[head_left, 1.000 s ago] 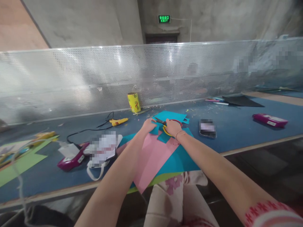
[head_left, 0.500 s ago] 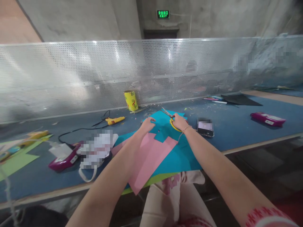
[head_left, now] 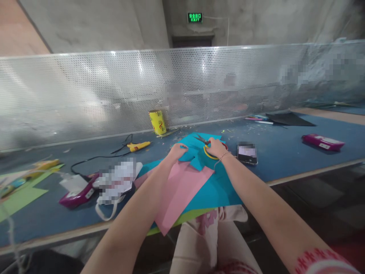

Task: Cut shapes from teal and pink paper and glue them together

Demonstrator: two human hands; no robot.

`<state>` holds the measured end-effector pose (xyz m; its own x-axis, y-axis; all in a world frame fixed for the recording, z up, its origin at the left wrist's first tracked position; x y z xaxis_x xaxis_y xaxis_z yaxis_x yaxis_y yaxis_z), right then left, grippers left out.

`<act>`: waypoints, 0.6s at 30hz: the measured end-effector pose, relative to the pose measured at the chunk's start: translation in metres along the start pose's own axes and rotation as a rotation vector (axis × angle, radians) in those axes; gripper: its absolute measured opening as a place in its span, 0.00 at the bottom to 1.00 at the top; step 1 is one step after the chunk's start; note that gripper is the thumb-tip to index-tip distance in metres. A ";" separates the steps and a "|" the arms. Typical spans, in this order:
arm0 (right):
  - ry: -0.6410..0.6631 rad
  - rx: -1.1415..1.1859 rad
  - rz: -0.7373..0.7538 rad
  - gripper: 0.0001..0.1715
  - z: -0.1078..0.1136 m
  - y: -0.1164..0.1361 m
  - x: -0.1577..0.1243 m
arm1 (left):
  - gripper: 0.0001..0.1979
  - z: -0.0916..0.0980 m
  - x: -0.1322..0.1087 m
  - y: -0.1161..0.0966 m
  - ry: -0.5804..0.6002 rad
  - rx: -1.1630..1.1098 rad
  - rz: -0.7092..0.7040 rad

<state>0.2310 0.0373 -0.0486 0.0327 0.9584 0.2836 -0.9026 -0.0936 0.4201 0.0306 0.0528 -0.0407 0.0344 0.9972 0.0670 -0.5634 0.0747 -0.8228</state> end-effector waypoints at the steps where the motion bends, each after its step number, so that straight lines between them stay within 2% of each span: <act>1: -0.015 0.011 -0.019 0.23 0.001 -0.001 0.000 | 0.04 -0.001 -0.001 0.000 0.012 -0.058 0.007; 7: -0.099 0.148 -0.080 0.23 0.008 -0.005 0.002 | 0.07 -0.007 -0.002 0.001 0.114 -0.487 0.108; 11: -0.141 0.304 -0.120 0.22 0.015 -0.007 0.006 | 0.12 -0.012 -0.004 -0.006 0.240 -0.780 0.132; 14: -0.142 0.453 -0.179 0.22 0.020 -0.008 0.008 | 0.14 -0.010 -0.005 -0.015 0.279 -0.913 0.080; 18: -0.045 0.676 -0.240 0.21 0.024 -0.005 0.004 | 0.11 -0.008 -0.005 -0.024 0.271 -0.925 0.039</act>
<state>0.2462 0.0355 -0.0294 0.2274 0.9629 0.1452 -0.4052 -0.0420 0.9132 0.0508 0.0462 -0.0260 0.2841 0.9588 -0.0069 0.3012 -0.0961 -0.9487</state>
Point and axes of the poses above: each hand's wrist, its own x-axis towards the middle knuckle, its own z-axis out of the back of the hand, y = z × x, the point moved 4 cm from there along x, towards the middle knuckle, and after that the axes turned 6 degrees about z, right-handed, at the moved point
